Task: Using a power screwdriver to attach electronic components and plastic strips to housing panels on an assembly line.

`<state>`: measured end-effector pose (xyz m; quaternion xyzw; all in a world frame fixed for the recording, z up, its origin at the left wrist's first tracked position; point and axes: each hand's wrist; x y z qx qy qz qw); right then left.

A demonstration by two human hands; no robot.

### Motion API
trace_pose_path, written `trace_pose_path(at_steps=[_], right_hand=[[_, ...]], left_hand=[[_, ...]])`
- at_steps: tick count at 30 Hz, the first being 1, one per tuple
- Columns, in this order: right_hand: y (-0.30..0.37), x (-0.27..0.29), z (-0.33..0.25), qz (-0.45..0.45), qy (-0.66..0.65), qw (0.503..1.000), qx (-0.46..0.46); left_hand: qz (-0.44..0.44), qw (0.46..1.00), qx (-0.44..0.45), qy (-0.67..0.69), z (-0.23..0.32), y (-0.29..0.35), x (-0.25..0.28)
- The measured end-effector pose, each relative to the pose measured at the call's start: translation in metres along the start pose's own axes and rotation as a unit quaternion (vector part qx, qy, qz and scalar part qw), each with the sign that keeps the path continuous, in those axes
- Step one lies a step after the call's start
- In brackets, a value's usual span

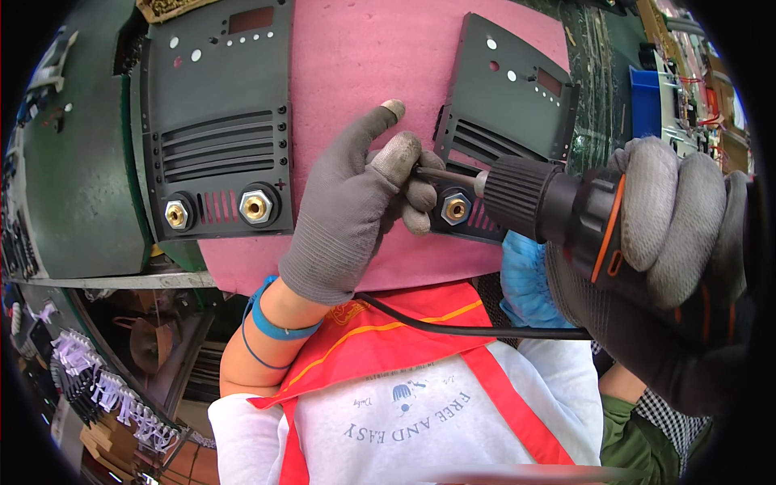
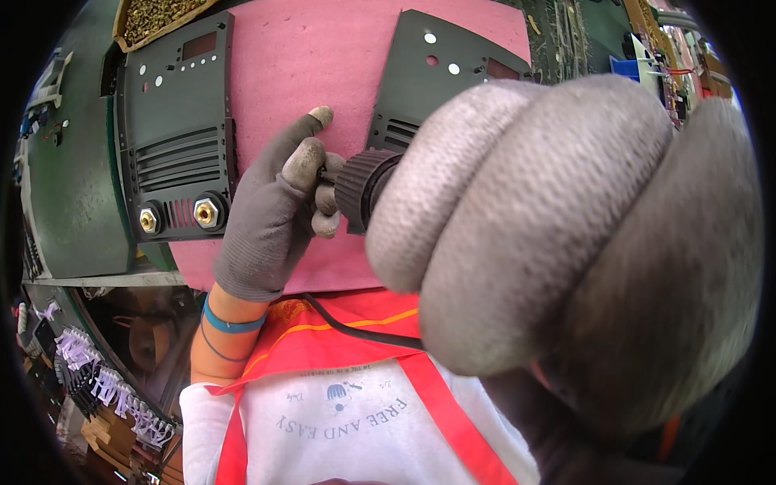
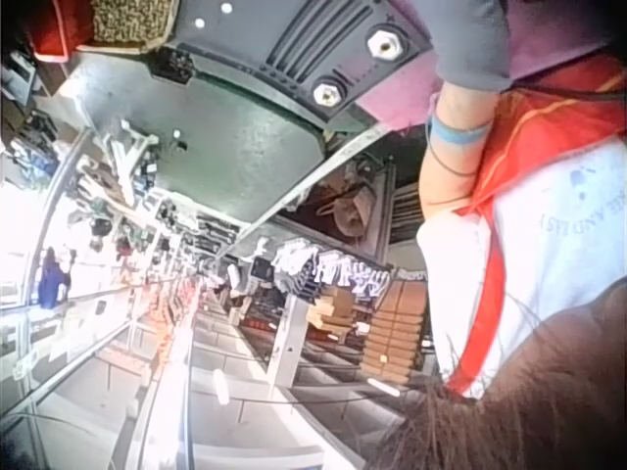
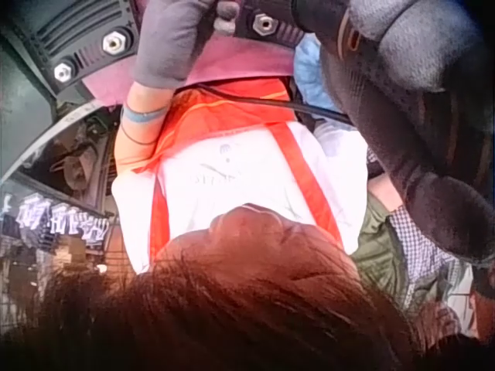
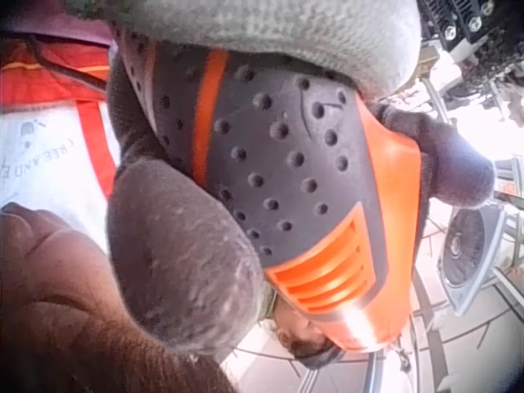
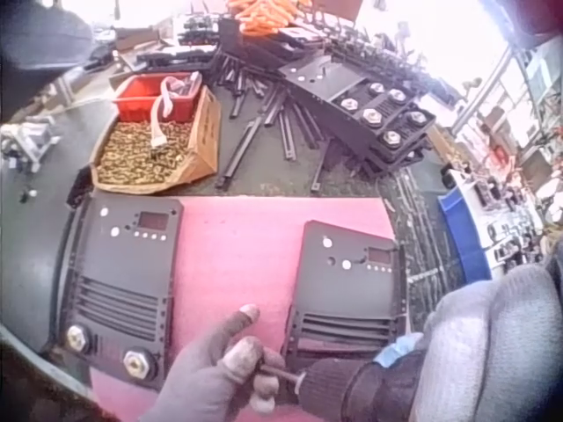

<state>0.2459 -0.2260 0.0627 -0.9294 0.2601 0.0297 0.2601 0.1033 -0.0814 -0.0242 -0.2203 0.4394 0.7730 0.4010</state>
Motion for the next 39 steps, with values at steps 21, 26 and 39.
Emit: trace_pose_path(at_steps=[21,26,39], right_hand=[[-0.029,0.022,0.007,-0.081,-0.018,0.995,-0.050],[-0.029,0.023,0.020,-0.066,-0.022,0.997,-0.030],[-0.032,0.009,0.040,-0.076,-0.002,0.997,-0.031]], left_hand=[[0.032,0.911,-0.074,-0.405,-0.027,-0.003,-0.011],[0.013,0.912,-0.103,-0.398,-0.031,-0.009,-0.003],[0.057,0.890,-0.138,-0.432,-0.033,-0.008,-0.012]])
Point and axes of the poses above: each hand's wrist, its own y-axis away from the middle knuckle, its own x-axis out of the back of the hand, z = x × y, and after that the axes turned 1 degree about y, right-handed
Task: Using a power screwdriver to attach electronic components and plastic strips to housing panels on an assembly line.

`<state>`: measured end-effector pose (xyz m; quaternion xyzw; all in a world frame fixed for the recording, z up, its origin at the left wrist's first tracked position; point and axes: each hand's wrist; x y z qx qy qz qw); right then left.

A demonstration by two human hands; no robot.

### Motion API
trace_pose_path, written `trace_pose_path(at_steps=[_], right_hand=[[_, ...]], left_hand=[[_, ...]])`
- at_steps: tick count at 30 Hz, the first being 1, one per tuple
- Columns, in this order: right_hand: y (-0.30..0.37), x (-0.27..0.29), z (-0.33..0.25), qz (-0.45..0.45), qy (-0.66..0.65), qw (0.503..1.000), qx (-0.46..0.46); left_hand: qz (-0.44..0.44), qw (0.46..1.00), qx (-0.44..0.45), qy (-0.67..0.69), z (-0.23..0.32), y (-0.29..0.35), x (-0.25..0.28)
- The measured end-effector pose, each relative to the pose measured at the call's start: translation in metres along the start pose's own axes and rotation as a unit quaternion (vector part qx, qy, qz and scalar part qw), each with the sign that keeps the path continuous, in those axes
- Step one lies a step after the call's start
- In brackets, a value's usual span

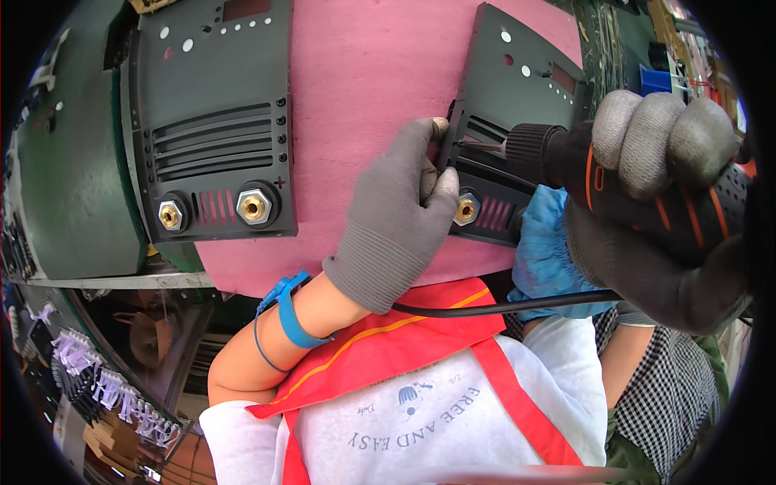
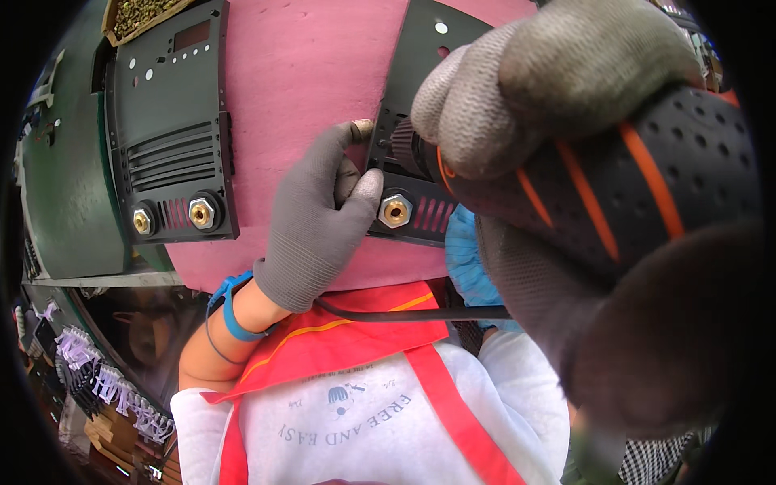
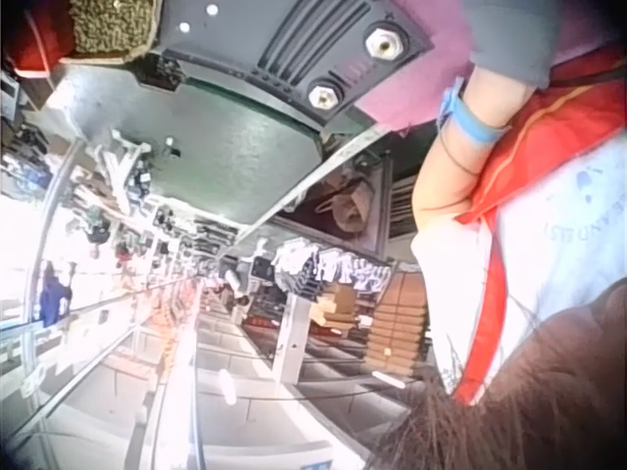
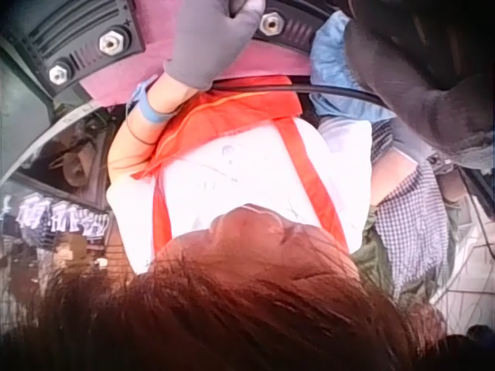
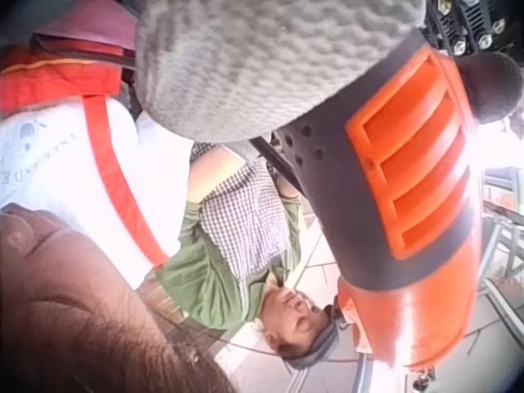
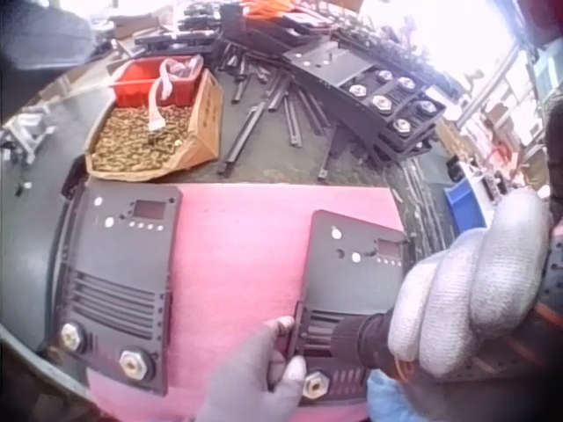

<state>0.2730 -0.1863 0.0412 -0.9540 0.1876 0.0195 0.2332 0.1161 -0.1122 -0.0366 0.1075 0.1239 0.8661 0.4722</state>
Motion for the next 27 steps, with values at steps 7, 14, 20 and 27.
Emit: trace_pose_path(at_steps=[7,14,20,27], right_hand=[[0.001,-0.010,0.008,0.000,0.014,1.000,-0.005],[-0.005,-0.020,0.005,0.002,0.036,0.999,-0.006],[-0.007,-0.039,0.008,0.002,0.075,0.997,0.011],[-0.010,-0.014,-0.008,0.016,0.020,0.998,0.049]], left_hand=[[0.023,1.000,0.000,0.020,-0.003,0.001,-0.003],[0.053,0.998,-0.035,0.010,-0.008,0.003,-0.006],[0.063,0.997,-0.035,0.040,-0.009,0.004,-0.006],[-0.049,0.998,0.007,-0.044,0.028,0.006,0.040]])
Point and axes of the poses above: each hand's wrist, its own y-axis away from the middle knuckle, its own x-axis out of the back of the hand, z = x × y, and after that the axes turned 1 degree about y, right-handed
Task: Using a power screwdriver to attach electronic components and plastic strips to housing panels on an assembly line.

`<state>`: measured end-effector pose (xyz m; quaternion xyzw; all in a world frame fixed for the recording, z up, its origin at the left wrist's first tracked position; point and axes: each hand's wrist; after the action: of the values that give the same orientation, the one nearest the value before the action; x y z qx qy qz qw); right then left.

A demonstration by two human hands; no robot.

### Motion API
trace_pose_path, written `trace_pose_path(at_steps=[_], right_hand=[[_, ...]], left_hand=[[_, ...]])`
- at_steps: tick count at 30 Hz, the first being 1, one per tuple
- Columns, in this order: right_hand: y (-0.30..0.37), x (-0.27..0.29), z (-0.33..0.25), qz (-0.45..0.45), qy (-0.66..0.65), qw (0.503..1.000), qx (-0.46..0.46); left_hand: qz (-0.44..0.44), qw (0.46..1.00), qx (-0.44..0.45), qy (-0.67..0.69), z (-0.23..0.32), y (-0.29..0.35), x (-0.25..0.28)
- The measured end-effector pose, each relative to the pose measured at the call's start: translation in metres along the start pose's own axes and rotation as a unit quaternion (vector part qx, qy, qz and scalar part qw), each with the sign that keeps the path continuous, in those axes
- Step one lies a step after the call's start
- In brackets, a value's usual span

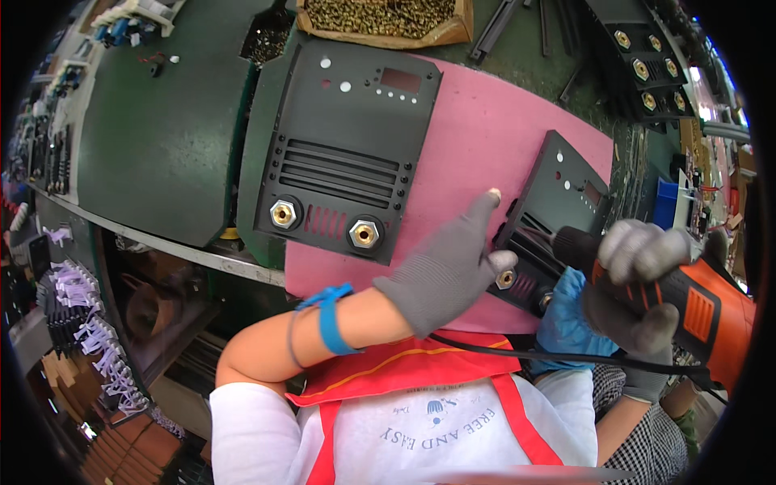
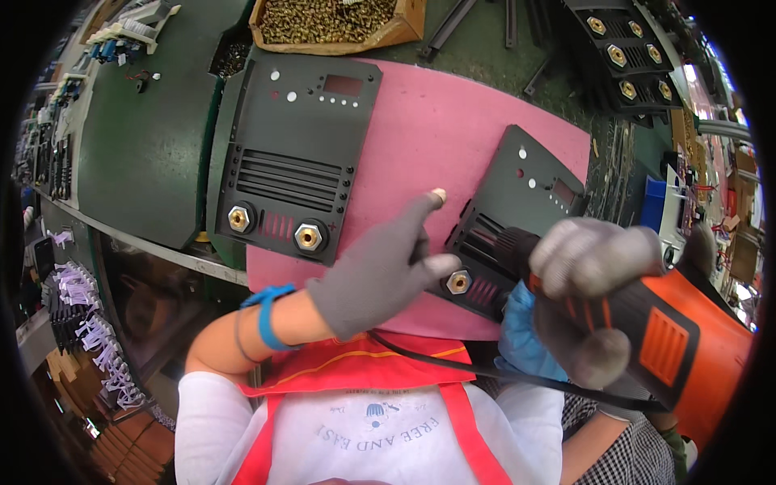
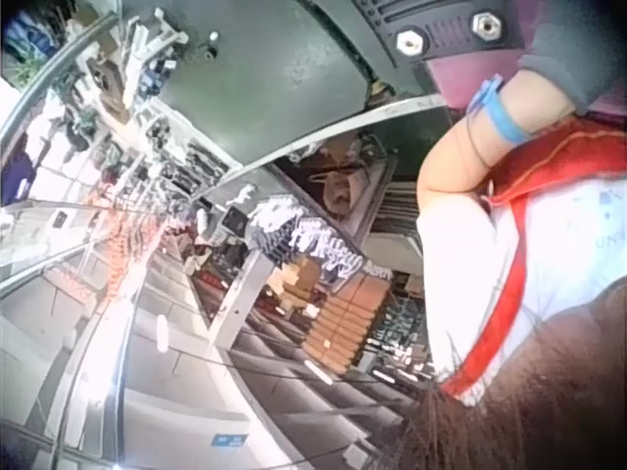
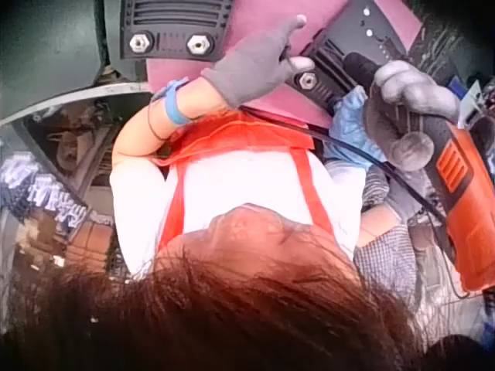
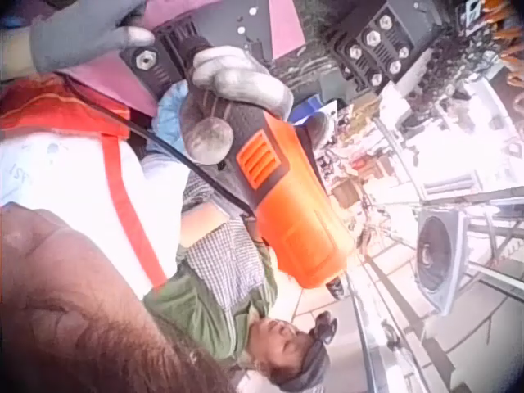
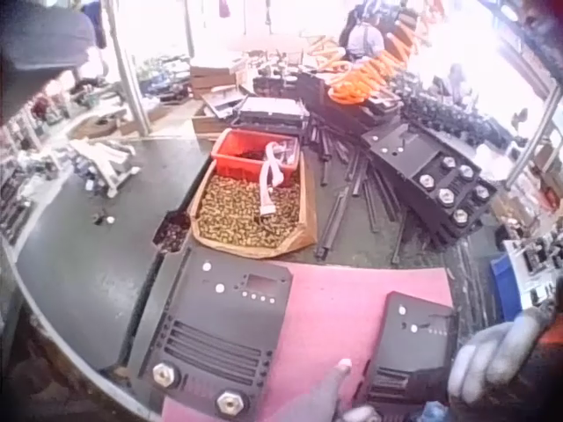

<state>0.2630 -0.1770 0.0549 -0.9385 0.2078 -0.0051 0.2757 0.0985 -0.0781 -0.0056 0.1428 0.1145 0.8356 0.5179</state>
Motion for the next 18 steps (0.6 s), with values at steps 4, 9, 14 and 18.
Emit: trace_pose_path(at_steps=[4,9,14,18], right_hand=[[0.002,0.016,-0.007,0.067,-0.016,0.994,0.083],[0.003,0.016,0.008,0.125,0.013,0.989,0.078],[-0.003,0.020,0.009,0.160,0.003,0.984,0.076],[-0.005,0.026,0.010,0.196,-0.011,0.978,0.074]], left_hand=[[0.132,0.936,-0.243,-0.218,0.050,-0.026,0.100],[0.209,0.861,-0.265,-0.379,0.126,-0.132,0.215],[0.154,0.782,-0.136,-0.589,0.129,-0.242,0.240],[0.105,0.733,0.068,-0.669,0.126,-0.285,0.231]])
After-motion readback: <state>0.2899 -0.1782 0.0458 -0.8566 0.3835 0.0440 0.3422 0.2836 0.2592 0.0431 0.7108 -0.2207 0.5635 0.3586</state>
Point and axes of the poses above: each hand's wrist, its own y-axis away from the middle knuckle, its own x-axis out of the back of the hand, z = x × y, and after that the axes turned 1 degree about y, right-handed
